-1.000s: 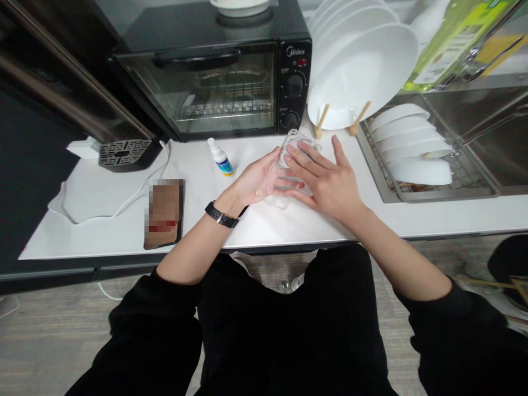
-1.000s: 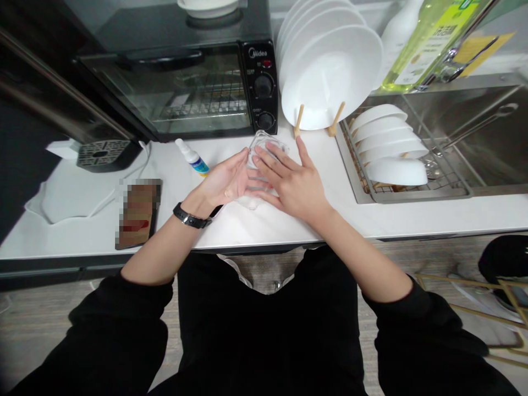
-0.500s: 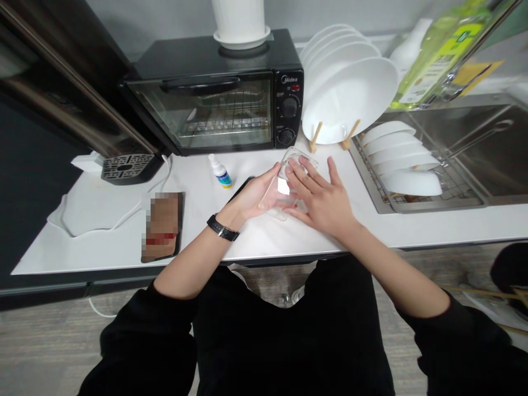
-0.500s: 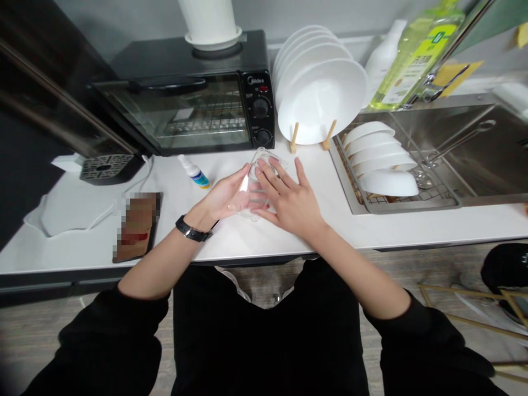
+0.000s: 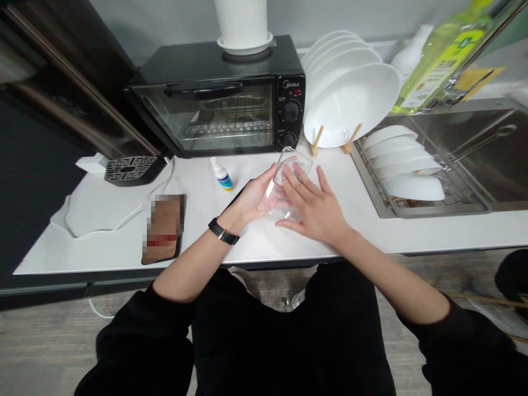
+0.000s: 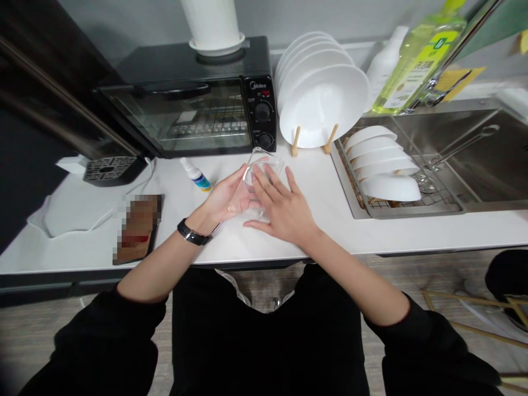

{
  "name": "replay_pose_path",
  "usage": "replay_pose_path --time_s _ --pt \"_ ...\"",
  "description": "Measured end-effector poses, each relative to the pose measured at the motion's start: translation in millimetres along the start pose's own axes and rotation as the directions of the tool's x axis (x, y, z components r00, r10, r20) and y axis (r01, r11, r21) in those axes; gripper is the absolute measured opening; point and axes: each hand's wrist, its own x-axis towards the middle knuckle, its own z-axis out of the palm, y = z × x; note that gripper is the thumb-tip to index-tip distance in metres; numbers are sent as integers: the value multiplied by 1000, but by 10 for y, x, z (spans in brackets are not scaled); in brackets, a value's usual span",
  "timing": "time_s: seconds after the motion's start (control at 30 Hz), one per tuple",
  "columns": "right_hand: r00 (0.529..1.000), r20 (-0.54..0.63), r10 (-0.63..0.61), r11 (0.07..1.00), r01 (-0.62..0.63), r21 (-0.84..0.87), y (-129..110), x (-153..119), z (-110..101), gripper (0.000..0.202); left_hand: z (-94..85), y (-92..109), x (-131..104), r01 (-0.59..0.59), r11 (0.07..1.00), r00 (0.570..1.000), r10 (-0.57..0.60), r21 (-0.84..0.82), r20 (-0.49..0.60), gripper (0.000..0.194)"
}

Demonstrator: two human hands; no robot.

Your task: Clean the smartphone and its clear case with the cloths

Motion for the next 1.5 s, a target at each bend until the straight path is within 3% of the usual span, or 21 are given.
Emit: replay_pose_path --time_s 0.13,0.37,0.5,0.6,0.73,0.83,0.97,1.03,1.17,1.23,1.3,1.4,1.5 --pt "985 82 -150 987 144 70 -194 -121 35 102 -51 -12 0 -56 998 995 55 19 89 62" --pt "997 -46 60 998 -60 -7 75 -40 -12 100 -7 -28 15 49 997 999 -49 63 0 62" --pt "993 34 -112 993 111 30 -159 -115 75 103 -47 -3 -7 -7 998 998 3 56 59 60" --pt "977 86 -193 981 190 43 -166 -152 18 92 -93 3 1 -15 998 996 10 58 85 63" --pt "998 37 -58 998 59 -31 88 3 -123 93 -103 -23 33 38 996 997 -42 75 57 62" --pt "1000 29 -2 1000 3 -29 64 89 -97 107 -109 -20 27 74 995 996 -76 67 38 61" --pt "980 90 -177 984 174 41 -173 -24 -7 103 -113 23 -12 18 999 998 -21 49 53 60" --pt "974 94 -205 979 203 35 -156 -72 -21 95 -84 32 -26 15 999 998 -18 43 58 60" --pt "1000 22 -20 999 21 -38 74 13 -82 95 1 7 -23 66 997 998 -67 31 20 57" --pt "999 6 42 998 -41 -42 73 65 -56 102 12 -1 -20 88 995 996 -88 39 -6 59" --pt "999 33 6 1000 -5 -7 -50 51 4 104 -11 12 -25 36 999 999 -35 31 -6 60" --pt "985 84 -152 987 147 60 -239 -76 64 93 -69 56 -45 -20 999 999 18 50 43 65" --pt "983 72 -167 986 165 40 -147 -177 20 77 -103 62 -49 -15 996 997 8 88 73 68"
